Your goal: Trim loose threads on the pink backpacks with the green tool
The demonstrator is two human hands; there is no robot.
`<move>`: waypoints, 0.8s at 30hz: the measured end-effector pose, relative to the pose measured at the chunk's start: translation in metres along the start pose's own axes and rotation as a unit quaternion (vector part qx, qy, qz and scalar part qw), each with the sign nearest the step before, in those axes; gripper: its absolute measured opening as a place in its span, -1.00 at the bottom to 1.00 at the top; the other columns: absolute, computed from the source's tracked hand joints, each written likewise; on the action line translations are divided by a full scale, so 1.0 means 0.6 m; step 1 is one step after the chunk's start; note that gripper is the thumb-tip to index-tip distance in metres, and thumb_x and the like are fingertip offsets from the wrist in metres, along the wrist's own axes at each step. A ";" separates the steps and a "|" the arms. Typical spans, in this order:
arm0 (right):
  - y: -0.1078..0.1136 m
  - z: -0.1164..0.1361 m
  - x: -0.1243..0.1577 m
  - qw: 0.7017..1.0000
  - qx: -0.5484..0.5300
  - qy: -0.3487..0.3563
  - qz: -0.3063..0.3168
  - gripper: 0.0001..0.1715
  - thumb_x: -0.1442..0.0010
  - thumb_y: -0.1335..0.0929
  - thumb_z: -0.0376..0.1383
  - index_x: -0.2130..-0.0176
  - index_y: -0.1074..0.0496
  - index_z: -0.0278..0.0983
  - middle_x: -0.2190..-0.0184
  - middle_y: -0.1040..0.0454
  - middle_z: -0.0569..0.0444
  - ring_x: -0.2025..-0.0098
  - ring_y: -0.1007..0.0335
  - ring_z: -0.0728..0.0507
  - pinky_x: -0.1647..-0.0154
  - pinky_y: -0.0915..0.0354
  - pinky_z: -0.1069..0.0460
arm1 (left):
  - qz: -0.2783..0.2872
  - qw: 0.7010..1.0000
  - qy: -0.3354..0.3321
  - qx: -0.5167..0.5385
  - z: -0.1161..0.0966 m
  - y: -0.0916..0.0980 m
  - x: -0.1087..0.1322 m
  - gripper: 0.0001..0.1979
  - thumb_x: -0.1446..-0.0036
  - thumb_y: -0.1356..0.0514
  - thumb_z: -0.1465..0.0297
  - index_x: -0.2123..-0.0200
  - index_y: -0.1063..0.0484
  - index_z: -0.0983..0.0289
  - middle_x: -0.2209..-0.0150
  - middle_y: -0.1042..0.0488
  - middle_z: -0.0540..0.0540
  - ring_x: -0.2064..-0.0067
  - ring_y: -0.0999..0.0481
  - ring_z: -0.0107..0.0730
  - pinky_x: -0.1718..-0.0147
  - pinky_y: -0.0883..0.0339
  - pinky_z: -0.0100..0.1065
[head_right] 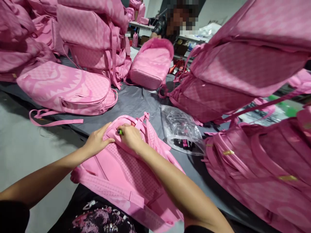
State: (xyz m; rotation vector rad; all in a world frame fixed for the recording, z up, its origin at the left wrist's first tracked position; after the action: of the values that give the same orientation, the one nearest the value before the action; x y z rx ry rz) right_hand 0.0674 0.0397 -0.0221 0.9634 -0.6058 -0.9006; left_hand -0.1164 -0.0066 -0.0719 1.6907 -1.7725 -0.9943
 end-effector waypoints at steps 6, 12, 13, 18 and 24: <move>0.004 0.011 0.001 0.994 0.100 0.051 0.002 -0.75 -0.26 -0.34 -0.38 0.07 -0.54 -0.27 0.09 -0.57 -0.04 0.18 -0.51 -0.17 0.30 -0.22 0.05 | -0.002 0.999 -0.001 0.032 0.000 0.002 0.003 -0.21 -0.12 -0.38 0.20 -0.35 -0.17 0.18 -0.29 -0.37 0.18 -0.27 -0.43 -0.07 -0.24 -0.35 -0.12; 0.027 0.014 0.013 0.987 0.126 0.091 0.038 -0.69 -0.26 -0.32 -0.45 0.02 -0.52 -0.30 0.05 -0.55 -0.07 0.12 -0.53 -0.18 0.22 -0.27 0.04 | 0.005 1.000 0.008 0.011 -0.008 0.013 0.008 -0.23 -0.13 -0.37 0.23 -0.35 -0.17 0.20 -0.26 -0.41 0.19 -0.23 -0.47 -0.05 -0.19 -0.37 -0.11; 0.033 0.006 0.026 0.981 0.160 0.095 0.053 -0.72 -0.29 -0.31 -0.44 0.04 -0.52 -0.30 0.06 -0.54 -0.08 0.16 -0.53 -0.18 0.26 -0.27 0.03 | 0.007 1.000 0.012 0.008 -0.010 0.015 0.008 -0.25 -0.14 -0.36 0.24 -0.34 -0.18 0.20 -0.24 -0.44 0.18 -0.20 -0.49 -0.06 -0.17 -0.39 -0.12; 0.054 -0.069 0.121 0.938 0.324 0.032 0.119 -0.68 -0.25 -0.25 -0.55 0.13 -0.52 -0.32 0.15 -0.55 -0.09 0.28 -0.56 -0.14 0.41 -0.25 0.06 | 0.026 0.999 0.046 -0.007 -0.021 0.011 0.005 -0.32 -0.17 -0.33 0.22 -0.31 -0.23 0.20 -0.11 -0.54 0.18 -0.11 -0.56 0.00 -0.06 -0.42 -0.13; 0.105 -0.141 0.239 0.958 0.156 0.059 -0.232 -0.72 -0.31 -0.28 -0.31 0.07 -0.53 -0.23 0.12 -0.59 -0.06 0.16 -0.57 -0.15 0.17 -0.43 0.01 | 0.049 0.997 0.053 0.009 -0.030 0.023 -0.008 -0.30 -0.10 -0.35 0.16 -0.27 -0.27 0.18 -0.11 -0.54 0.15 -0.12 -0.55 -0.04 -0.03 -0.42 -0.20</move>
State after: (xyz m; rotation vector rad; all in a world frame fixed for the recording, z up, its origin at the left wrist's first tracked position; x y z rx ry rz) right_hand 0.2291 -0.0300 0.0024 1.4738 -0.4302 -1.1719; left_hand -0.1102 -0.0054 -0.0496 1.6197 -1.7813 -0.8329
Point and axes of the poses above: each hand's wrist, its own x-axis away from the middle knuckle, its own y-axis out of the back of the hand, z = x × y, the point moved 1 cm from there along -x, towards the middle knuckle
